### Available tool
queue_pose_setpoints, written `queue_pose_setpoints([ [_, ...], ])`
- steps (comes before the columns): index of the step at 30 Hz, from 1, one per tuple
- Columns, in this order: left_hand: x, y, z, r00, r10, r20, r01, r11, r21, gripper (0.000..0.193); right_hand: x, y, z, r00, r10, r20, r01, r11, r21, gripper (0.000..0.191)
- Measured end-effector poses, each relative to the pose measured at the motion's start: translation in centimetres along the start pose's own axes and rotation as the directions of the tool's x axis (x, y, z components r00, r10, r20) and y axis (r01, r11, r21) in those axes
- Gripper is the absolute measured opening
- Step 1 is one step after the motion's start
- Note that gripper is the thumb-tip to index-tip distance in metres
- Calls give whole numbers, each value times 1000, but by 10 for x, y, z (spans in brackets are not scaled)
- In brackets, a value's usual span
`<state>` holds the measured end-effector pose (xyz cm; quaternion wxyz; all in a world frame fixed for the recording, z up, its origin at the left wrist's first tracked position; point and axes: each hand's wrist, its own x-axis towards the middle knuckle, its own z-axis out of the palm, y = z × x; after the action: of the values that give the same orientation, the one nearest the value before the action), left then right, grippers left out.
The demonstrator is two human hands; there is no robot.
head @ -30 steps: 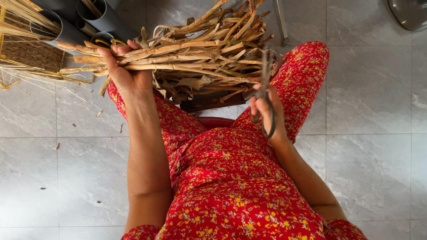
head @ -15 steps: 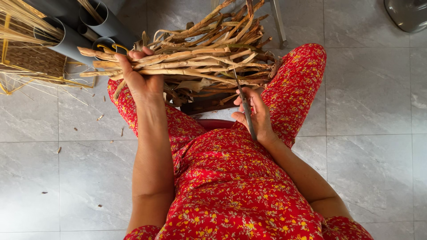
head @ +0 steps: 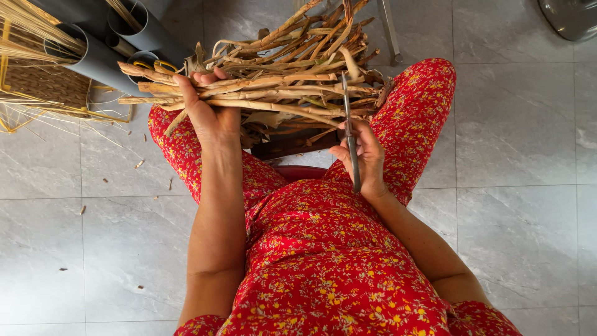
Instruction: The person carries a large bundle of dried leaf stalks into a tiled room and sits on a low stool. They hold the bundle on their lap and use scissors to trim and cut the stalks one at a time, setting trimmed pieces back on the pile.
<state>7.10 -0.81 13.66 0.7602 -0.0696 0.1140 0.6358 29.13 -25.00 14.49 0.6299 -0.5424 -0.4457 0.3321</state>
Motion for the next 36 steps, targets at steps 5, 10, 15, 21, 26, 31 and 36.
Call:
queue_pose_setpoints([
  [5,12,21,1,997,18,78,-14,998,-59,38,-1,-7,-8,994,107,2,-104,964,246,40],
  [10,11,35,11,995,-33,89,48,985,-168,37,0,-10,-7,955,190,227,-223,966,132,57],
  [15,2,30,18,993,-55,105,74,979,-188,36,-2,-12,-1,857,323,401,-417,893,171,62],
  [21,-1,20,17,995,-25,92,39,988,-153,36,1,-11,0,945,115,307,-139,989,57,60],
  [26,-2,12,11,994,-22,103,32,995,-98,34,5,-11,-3,962,79,261,-83,997,4,60],
  [31,2,19,12,992,-24,125,38,993,-111,35,5,-18,-7,955,67,290,-39,994,-101,55],
  [36,2,21,13,993,-11,115,25,993,-119,35,5,-17,-6,941,132,311,-117,991,-67,54],
])
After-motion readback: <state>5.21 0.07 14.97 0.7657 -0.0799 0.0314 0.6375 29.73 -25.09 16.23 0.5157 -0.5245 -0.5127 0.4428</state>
